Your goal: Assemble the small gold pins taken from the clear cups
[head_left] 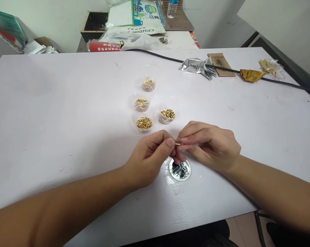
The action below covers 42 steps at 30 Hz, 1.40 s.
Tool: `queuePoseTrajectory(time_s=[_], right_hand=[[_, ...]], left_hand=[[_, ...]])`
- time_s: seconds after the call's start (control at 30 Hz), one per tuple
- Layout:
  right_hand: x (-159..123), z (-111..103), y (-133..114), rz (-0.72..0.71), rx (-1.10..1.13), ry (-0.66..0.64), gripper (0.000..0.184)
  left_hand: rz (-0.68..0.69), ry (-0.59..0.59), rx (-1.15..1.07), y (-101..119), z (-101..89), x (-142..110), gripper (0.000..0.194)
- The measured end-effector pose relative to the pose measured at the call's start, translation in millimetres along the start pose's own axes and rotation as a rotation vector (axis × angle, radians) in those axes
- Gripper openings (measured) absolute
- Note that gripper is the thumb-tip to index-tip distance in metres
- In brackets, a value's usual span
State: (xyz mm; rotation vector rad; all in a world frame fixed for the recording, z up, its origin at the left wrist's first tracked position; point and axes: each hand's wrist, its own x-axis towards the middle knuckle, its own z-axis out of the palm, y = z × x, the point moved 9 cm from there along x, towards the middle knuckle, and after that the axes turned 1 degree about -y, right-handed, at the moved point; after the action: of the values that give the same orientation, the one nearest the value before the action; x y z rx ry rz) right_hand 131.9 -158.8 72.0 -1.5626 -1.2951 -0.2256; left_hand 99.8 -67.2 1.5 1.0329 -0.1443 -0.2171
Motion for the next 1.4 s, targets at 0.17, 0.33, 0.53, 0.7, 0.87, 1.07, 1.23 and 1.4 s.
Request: queuePoseTrajectory(time_s=[0.17,0.33,0.53,0.7,0.87,1.07,1.23,1.4], right_hand=[[-1.3,0.3,3.7,0.047,0.037,0.0,0.024],[0.2,0.8,2.8,0.047,0.041,-0.002,0.023],[1.8,-0.4,-0.7,0.014,0.007,-0.006,0.022],[3.2,0.2,-3.8,-0.001,-0.026,-0.036,0.022],[5.2,0.1,-7.5,-0.024,-0.077,-0.058,0.021],[7.0,1.6,-10.2,-0.046,-0.132,-0.092,0.018],[5.6,1.5,-12.7,-0.058,-0.194,-0.07,0.016],[4.4,2.0,-17.4,-0.1,-0.261,-0.057,0.015]], left_hand=[[-0.006,0.002,0.005,-0.3,-0.6,0.2,0.029],[0.009,0.003,0.047,1.5,-0.8,-0.1,0.028],[0.065,0.054,0.231,11.0,-2.6,-1.4,0.029],[0.103,0.084,0.336,16.6,-2.8,-2.6,0.029],[0.1,0.083,0.356,17.2,-2.9,-2.7,0.028],[0.081,0.088,0.358,16.4,-3.9,-2.6,0.029],[0.084,0.096,0.348,15.6,-4.7,-2.5,0.029],[0.068,0.095,0.359,14.8,-5.6,-2.8,0.03]])
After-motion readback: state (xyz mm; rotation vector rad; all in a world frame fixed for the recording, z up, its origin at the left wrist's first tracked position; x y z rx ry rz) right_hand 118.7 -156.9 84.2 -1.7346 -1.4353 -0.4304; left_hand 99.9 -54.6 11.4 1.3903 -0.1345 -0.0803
